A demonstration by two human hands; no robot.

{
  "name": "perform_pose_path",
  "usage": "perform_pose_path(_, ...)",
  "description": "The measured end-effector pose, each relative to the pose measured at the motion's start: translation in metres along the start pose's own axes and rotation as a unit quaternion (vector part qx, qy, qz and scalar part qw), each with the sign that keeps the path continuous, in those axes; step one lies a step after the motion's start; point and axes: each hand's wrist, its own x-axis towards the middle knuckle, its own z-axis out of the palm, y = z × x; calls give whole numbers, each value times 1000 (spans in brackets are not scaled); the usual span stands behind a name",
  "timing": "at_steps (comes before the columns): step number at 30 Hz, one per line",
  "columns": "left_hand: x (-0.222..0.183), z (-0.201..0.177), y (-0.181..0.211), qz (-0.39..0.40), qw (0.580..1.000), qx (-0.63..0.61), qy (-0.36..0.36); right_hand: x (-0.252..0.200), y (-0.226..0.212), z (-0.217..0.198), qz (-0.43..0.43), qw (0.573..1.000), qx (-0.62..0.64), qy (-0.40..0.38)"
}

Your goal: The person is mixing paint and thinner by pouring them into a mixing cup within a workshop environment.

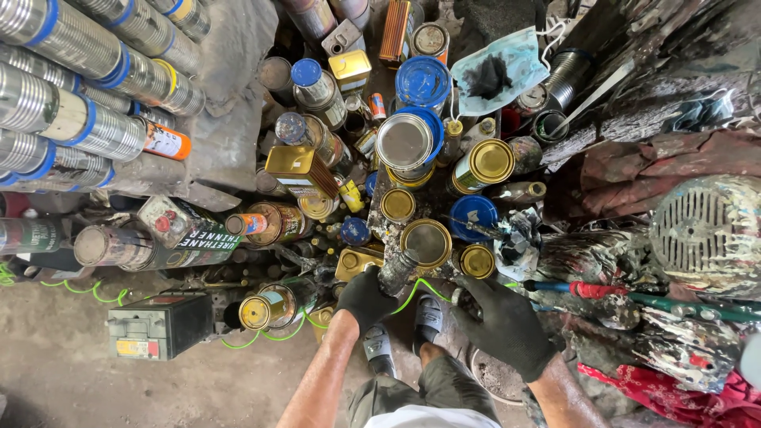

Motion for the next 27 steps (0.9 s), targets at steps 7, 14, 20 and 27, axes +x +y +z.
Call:
perform_pose_path(7, -1, 0, 3, 12, 1000, 5, 12, 9, -9, -2, -30, 999, -7, 22)
perform_pose_path(14, 4, 10, -5, 36, 999, -4, 23, 19, -1, 13, -15, 999, -44, -16)
perform_pose_path(20, -4, 5, 6, 35, 999, -15, 21, 25, -8, 15, -37, 998, -55, 14)
perform_pose_path(27, -1, 20, -10, 64, 996, -51, 28, 30, -13, 19, 6, 999, -48, -24)
